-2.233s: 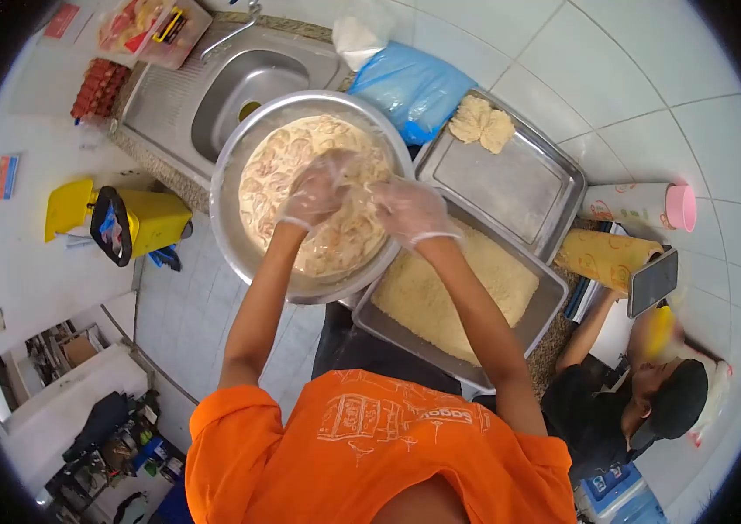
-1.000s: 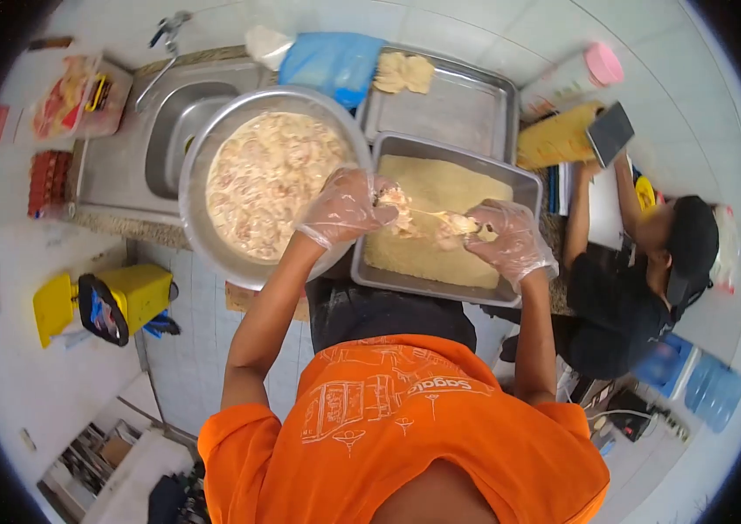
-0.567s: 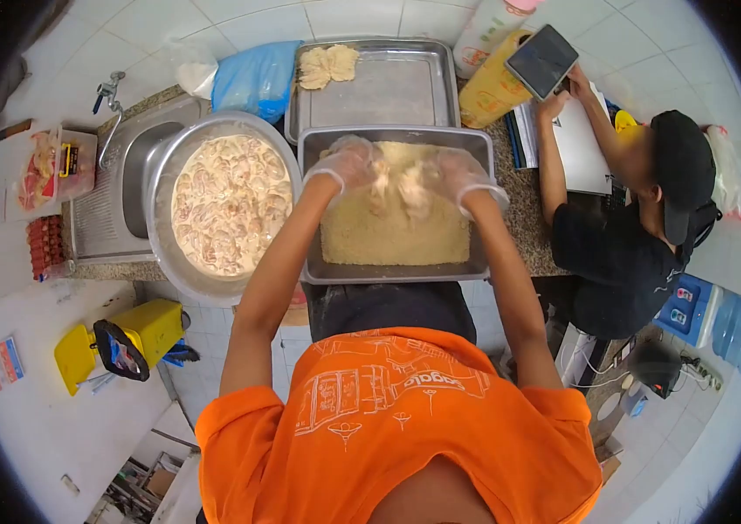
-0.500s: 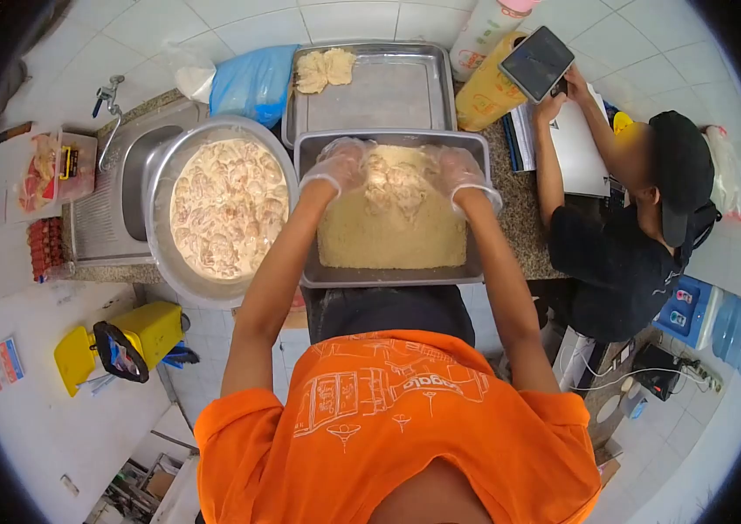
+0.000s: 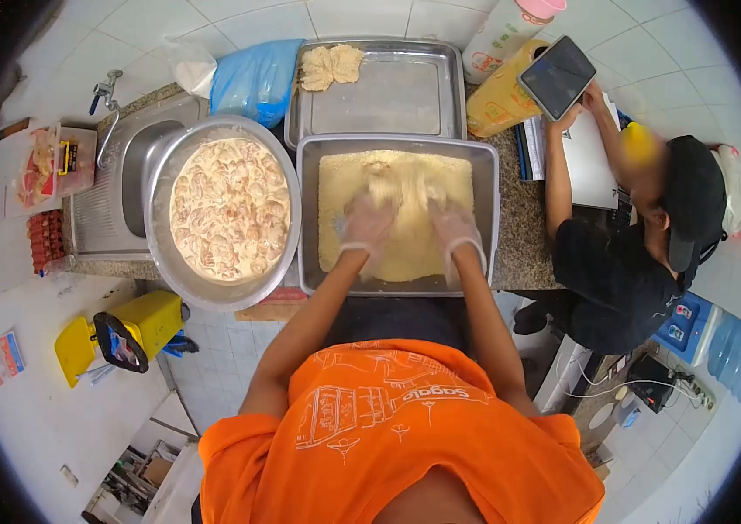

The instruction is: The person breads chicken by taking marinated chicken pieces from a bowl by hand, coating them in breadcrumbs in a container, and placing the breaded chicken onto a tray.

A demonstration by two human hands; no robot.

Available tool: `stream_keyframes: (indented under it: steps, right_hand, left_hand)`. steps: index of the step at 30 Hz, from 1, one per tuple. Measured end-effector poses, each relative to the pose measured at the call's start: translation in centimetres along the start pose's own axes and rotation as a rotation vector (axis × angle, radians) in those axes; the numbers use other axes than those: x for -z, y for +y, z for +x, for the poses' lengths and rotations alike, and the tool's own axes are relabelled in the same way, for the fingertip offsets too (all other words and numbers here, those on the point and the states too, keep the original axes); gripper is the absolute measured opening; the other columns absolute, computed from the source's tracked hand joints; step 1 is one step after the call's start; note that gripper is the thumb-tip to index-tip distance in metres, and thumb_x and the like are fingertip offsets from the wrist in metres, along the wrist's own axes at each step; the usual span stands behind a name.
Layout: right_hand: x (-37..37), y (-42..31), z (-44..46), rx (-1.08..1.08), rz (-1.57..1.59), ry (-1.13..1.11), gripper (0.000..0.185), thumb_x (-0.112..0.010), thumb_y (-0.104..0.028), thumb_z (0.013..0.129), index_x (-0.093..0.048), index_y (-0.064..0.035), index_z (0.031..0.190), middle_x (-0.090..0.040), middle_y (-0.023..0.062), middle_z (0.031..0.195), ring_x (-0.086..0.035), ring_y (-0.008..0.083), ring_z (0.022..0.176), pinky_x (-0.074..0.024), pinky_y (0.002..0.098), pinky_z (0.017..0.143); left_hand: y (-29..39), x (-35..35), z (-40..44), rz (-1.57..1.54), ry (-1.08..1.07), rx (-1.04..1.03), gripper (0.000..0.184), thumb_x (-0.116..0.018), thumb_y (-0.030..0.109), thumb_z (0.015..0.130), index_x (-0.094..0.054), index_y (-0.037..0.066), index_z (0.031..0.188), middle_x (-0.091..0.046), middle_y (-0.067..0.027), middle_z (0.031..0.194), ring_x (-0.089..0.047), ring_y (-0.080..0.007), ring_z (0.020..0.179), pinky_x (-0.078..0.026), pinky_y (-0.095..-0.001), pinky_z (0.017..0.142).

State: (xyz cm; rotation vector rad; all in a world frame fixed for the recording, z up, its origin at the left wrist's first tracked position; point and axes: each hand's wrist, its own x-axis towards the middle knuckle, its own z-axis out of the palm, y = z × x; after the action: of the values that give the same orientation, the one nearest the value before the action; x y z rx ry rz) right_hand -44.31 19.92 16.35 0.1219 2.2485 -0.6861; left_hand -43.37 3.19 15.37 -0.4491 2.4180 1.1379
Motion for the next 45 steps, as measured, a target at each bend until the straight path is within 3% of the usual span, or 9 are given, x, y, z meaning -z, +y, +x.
stream_keyframes:
  steps: [4, 15, 21, 25, 28, 31, 35, 41, 45]
  right_hand:
    - [-5.2, 0.3, 8.4, 0.153, -0.208, 0.550, 0.056, -0.048, -0.023, 0.085, -0.035, 0.0013, 0.134, -0.038, 0.0220, 0.136, -0.036, 0.0347, 0.127, -0.0225, 0.0386, 0.109]
    - [-5.6, 0.2, 7.3, 0.166, -0.565, 0.304, 0.074, -0.048, -0.034, 0.086, -0.012, -0.0060, 0.145, -0.015, 0.0210, 0.148, -0.013, 0.0339, 0.138, -0.0129, 0.0448, 0.111]
    - [0.4, 0.8, 6.5, 0.133, -0.413, -0.191, 0.069, -0.047, -0.035, 0.087, -0.021, -0.0031, 0.142, -0.026, 0.0233, 0.143, -0.027, 0.0321, 0.133, -0.0243, 0.0377, 0.109]
    - [-1.5, 2.9, 5.2, 0.198, -0.341, 0.064, 0.073, -0.053, -0.054, 0.080, -0.042, -0.0051, 0.133, -0.044, 0.0234, 0.132, -0.046, 0.0344, 0.119, -0.0324, 0.0382, 0.103]
    - [-1.3, 2.0, 5.1, 0.230, -0.281, 0.026, 0.058, -0.061, -0.038, 0.078, -0.050, -0.0082, 0.127, -0.046, 0.0210, 0.130, -0.045, 0.0326, 0.121, -0.0319, 0.0381, 0.104]
    - [0.3, -0.4, 0.1, 0.439, -0.087, 0.268, 0.049, -0.062, -0.012, 0.074, -0.053, -0.0102, 0.123, -0.049, 0.0180, 0.129, -0.044, 0.0316, 0.121, -0.0331, 0.0373, 0.104]
    - [-6.0, 6.2, 2.6, 0.763, -0.440, 0.531, 0.042, -0.050, 0.005, 0.076, -0.057, -0.0105, 0.115, -0.059, 0.0179, 0.111, -0.058, 0.0313, 0.101, -0.0444, 0.0384, 0.091]
    - [-2.5, 6.0, -3.5, -0.068, -0.214, 0.092, 0.043, -0.054, -0.010, 0.077, -0.052, -0.0061, 0.120, -0.058, 0.0206, 0.113, -0.060, 0.0348, 0.097, -0.0461, 0.0390, 0.086]
    - [-7.2, 8.1, 1.2, -0.101, 0.096, -0.026, 0.047, -0.056, -0.025, 0.078, -0.052, 0.0000, 0.118, -0.059, 0.0252, 0.106, -0.059, 0.0375, 0.095, -0.0464, 0.0405, 0.083]
  left_hand:
    - [-6.5, -5.9, 5.9, 0.379, 0.192, -0.473, 0.063, -0.049, 0.032, 0.082, -0.037, -0.004, 0.132, -0.034, -0.0275, 0.135, -0.030, -0.0373, 0.129, -0.020, -0.0446, 0.109]
    - [-7.8, -5.3, 4.7, 0.723, -0.207, -0.513, 0.082, -0.044, 0.045, 0.081, -0.018, -0.003, 0.141, -0.016, -0.0243, 0.147, -0.004, -0.0416, 0.137, -0.003, -0.0474, 0.112]
    - [-5.9, -2.4, 11.8, 0.751, -0.766, -0.305, 0.074, -0.066, 0.028, 0.072, -0.035, -0.005, 0.131, -0.043, -0.0273, 0.131, -0.043, -0.0350, 0.123, -0.032, -0.0386, 0.105]
    - [-5.9, -2.4, 8.5, 0.675, -0.345, -0.415, 0.069, -0.074, 0.022, 0.063, -0.047, -0.004, 0.121, -0.052, -0.0243, 0.120, -0.053, -0.0338, 0.112, -0.046, -0.0354, 0.092]
    - [-2.4, -0.1, 6.9, 0.551, -0.362, -0.367, 0.060, -0.069, 0.017, 0.070, -0.047, -0.001, 0.123, -0.053, -0.0221, 0.121, -0.052, -0.0344, 0.113, -0.044, -0.0377, 0.095]
    - [-4.0, -0.3, 5.6, 0.490, 0.019, -0.873, 0.050, -0.059, 0.007, 0.074, -0.048, 0.003, 0.123, -0.052, -0.0225, 0.119, -0.051, -0.0310, 0.111, -0.043, -0.0375, 0.093]
    - [-9.6, -2.3, 3.3, 0.441, -0.019, -1.195, 0.032, -0.050, 0.007, 0.079, -0.054, -0.001, 0.109, -0.058, -0.0205, 0.106, -0.056, -0.0334, 0.099, -0.045, -0.0409, 0.088]
    - [-16.5, -4.3, 1.1, 0.498, -0.410, -0.198, 0.044, -0.049, 0.024, 0.085, -0.051, 0.001, 0.122, -0.048, -0.0223, 0.128, -0.046, -0.0347, 0.118, -0.033, -0.0398, 0.102]
    - [-11.4, -5.0, -0.7, -0.167, -0.669, 0.004, 0.052, -0.050, 0.033, 0.086, -0.049, -0.003, 0.123, -0.049, -0.0264, 0.125, -0.049, -0.0358, 0.115, -0.035, -0.0371, 0.101]
